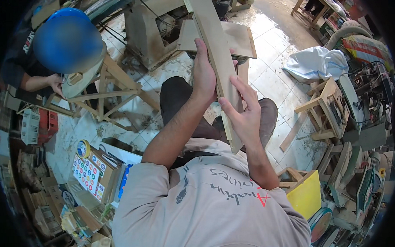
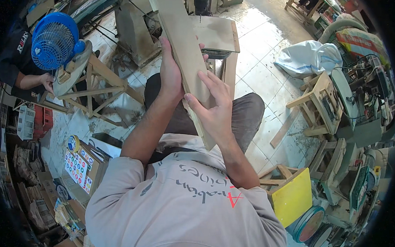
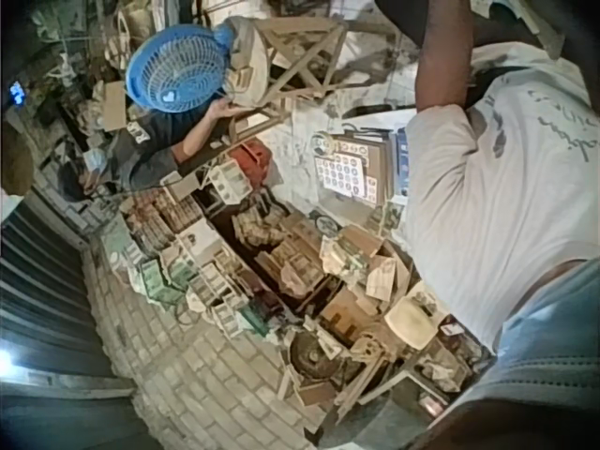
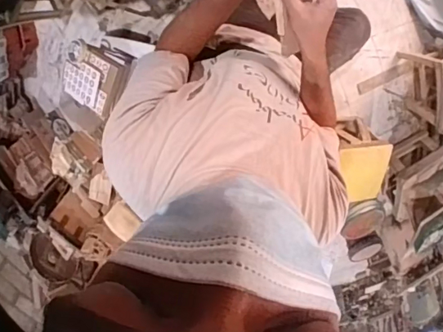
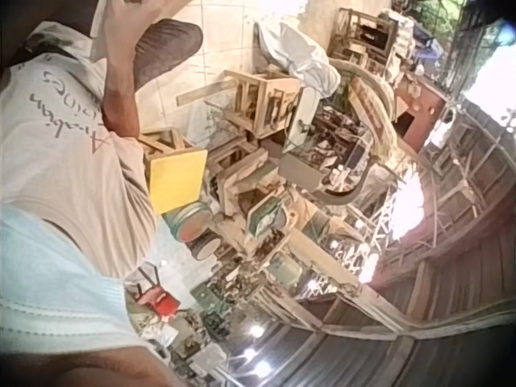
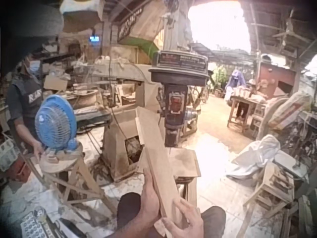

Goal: The person sits on the floor in a workshop and uses a drill press to drill holes into a long wooden plank. They handle the plank with both hands, positioning it under the drill bit and operating the machine's lever to create holes.

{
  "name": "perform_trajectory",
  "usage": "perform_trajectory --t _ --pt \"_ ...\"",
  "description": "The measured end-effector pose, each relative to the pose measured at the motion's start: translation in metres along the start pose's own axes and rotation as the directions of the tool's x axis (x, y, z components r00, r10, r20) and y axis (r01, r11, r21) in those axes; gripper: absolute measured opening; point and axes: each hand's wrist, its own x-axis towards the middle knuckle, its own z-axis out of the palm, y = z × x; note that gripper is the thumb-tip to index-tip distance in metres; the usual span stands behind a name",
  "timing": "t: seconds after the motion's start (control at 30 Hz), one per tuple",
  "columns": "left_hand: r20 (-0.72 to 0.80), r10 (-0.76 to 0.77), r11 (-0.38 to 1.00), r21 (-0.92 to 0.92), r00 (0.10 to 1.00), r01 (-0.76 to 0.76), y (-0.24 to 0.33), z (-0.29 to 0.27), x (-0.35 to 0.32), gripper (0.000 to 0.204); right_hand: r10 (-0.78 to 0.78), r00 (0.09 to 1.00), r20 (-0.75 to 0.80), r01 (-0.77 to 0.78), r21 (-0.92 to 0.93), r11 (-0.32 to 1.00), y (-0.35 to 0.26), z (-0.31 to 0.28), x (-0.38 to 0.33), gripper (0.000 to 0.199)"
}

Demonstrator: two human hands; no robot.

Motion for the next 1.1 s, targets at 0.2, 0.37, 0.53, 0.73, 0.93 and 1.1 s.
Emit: perform_trajectory --t 0.2,0.37,0.53,0.73,0.93,1.1 --pt "0.035 0.011 0.998 -0.067 0.999 -0.009 0.003 -0.004 0.0 0.084 -0.017 1.0 0.022 0.015 0.074 0.997 0.003 0.001 0.0 0.061" --pt "-0.035 0.086 0.996 -0.022 0.996 -0.087 0.008 -0.009 0.005 0.085 0.174 0.982 0.074 -0.188 0.498 0.846 0.0 -0.015 0.011 0.062" --pt "0.034 0.089 0.991 -0.099 0.995 -0.085 0.025 -0.018 0.009 0.088 0.103 0.943 0.315 -0.33 0.862 0.385 -0.001 -0.056 0.016 0.062" --pt "0.078 0.102 0.99 -0.104 0.992 -0.093 0.031 -0.024 0.01 0.088 0.14 0.945 0.295 -0.318 0.726 0.61 0.014 -0.067 -0.011 0.057" --pt "0.106 0.112 0.988 -0.119 0.988 -0.099 0.03 -0.02 0.009 0.087 0.322 0.938 0.129 -0.327 0.644 0.692 0.033 -0.064 -0.01 0.067" --pt "0.12 0.103 0.988 -0.131 0.987 -0.087 0.033 -0.021 0.006 0.088 0.271 0.948 0.165 -0.307 0.69 0.656 0.036 -0.073 -0.016 0.093"
